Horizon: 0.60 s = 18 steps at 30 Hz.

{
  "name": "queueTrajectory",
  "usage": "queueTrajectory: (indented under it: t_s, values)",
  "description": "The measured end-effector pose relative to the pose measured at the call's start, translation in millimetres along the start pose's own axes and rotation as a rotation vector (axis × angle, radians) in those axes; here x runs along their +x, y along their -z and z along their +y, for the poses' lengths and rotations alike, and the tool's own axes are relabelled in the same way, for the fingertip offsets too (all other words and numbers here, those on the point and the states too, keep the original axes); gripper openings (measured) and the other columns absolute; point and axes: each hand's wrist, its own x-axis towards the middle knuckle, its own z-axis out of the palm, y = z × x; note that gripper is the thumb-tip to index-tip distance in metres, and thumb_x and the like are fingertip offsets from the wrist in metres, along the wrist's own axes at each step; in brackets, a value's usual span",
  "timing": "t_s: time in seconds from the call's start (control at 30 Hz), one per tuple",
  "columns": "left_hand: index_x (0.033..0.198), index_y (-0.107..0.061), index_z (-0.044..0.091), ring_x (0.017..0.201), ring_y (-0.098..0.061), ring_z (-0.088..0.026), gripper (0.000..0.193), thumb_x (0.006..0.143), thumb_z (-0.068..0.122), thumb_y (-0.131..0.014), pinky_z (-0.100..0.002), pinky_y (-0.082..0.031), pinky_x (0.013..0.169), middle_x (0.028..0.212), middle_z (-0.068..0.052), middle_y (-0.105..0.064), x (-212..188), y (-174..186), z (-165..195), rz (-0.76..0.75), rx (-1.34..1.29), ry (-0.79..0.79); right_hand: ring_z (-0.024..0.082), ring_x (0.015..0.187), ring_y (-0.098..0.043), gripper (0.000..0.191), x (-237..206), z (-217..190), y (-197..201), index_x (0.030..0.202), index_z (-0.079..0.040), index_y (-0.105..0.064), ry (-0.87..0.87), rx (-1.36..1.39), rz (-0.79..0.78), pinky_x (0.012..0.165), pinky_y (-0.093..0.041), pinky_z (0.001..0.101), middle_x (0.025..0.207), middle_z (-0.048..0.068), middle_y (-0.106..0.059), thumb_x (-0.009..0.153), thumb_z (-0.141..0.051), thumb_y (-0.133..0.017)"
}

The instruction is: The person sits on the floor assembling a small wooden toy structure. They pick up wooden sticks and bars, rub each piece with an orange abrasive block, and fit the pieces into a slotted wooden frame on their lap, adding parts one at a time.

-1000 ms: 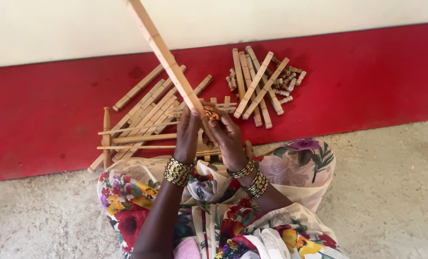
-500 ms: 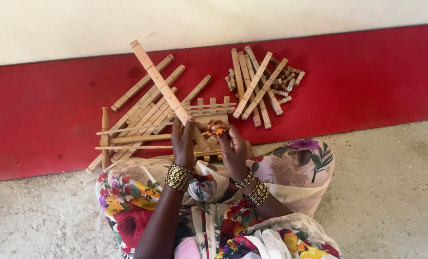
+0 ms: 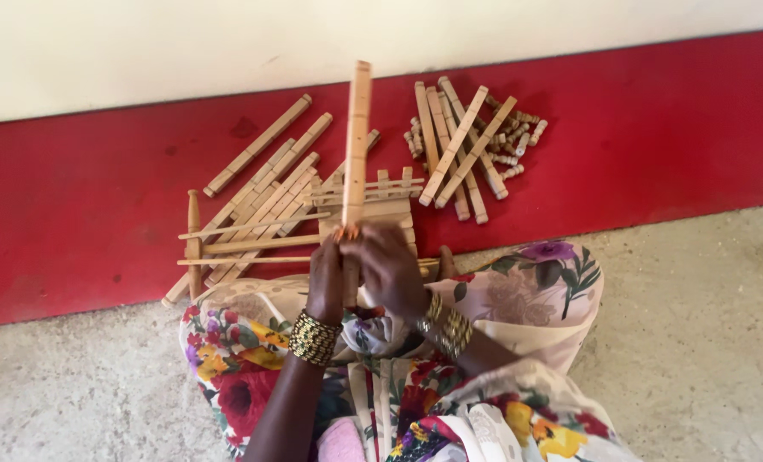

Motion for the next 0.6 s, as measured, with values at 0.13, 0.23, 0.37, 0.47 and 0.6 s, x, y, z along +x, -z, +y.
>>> queueTrajectory:
  t_s: [0.13,0.23,0.37,0.47,0.6]
  values:
    - [0.095,-0.062,0.003,0.052,-0.054,-0.011,0.048,0.113,0.036,-0.033,-0.025,-0.049,0.043,0.072,-0.006,-0.061,-12.0,6.4,-6.8,-0.09,0.065,0.034,0.017,0.101,-0.071,0.032,32.5,54.5,-11.4,0.126,-0.007,-0.064,-0.002,0.111,0.16,0.091,-0.062,0.0304,0.111,0.004,-0.073,0.099,0.008,-0.067]
    - [0.094,-0.063,0.003,0.054,-0.057,-0.01,0.048,0.113,0.038,-0.036,-0.024,-0.052,0.047,0.07,-0.006,-0.061,-17.6,5.4,-5.7,-0.092,0.039,0.092,0.022,0.106,-0.066,0.033,61.5,84.5,-10.0,0.118,-0.01,-0.068,-0.039,-0.09,0.223,0.091,-0.061,0.0318,0.111,0.011,-0.071,0.091,0.007,-0.068]
    - [0.093,-0.061,0.004,0.05,-0.06,-0.012,0.049,0.108,0.042,-0.034,-0.024,-0.053,0.044,0.067,-0.008,-0.063,-5.0,1.4,3.1,-0.055,-0.034,0.23,0.017,0.097,-0.064,0.024,65.6,68.0,-5.7,0.108,-0.014,-0.074,-0.06,-0.138,0.174,0.089,-0.053,0.0389,0.099,0.002,-0.073,0.088,0.0,-0.077]
    - [0.097,-0.064,0.005,0.048,-0.053,-0.009,0.049,0.108,0.043,-0.035,-0.022,-0.047,0.04,0.071,-0.004,-0.064,8.8,1.4,6.6,0.026,-0.139,0.212,0.019,0.109,-0.067,0.023,38.0,29.6,-4.8,0.111,-0.012,-0.071,-0.018,0.007,0.065,0.099,-0.059,0.0368,0.107,0.003,-0.073,0.092,0.0,-0.074]
    - [0.097,-0.065,0.002,0.046,-0.054,-0.007,0.058,0.107,0.05,-0.033,-0.021,-0.047,0.038,0.065,-0.003,-0.061,11.7,4.2,4.6,0.066,-0.147,0.195,0.023,0.108,-0.066,0.027,10.0,13.0,-8.7,0.115,-0.007,-0.068,-0.132,0.168,-0.011,0.09,-0.062,0.033,0.11,0.015,-0.067,0.091,0.006,-0.063]
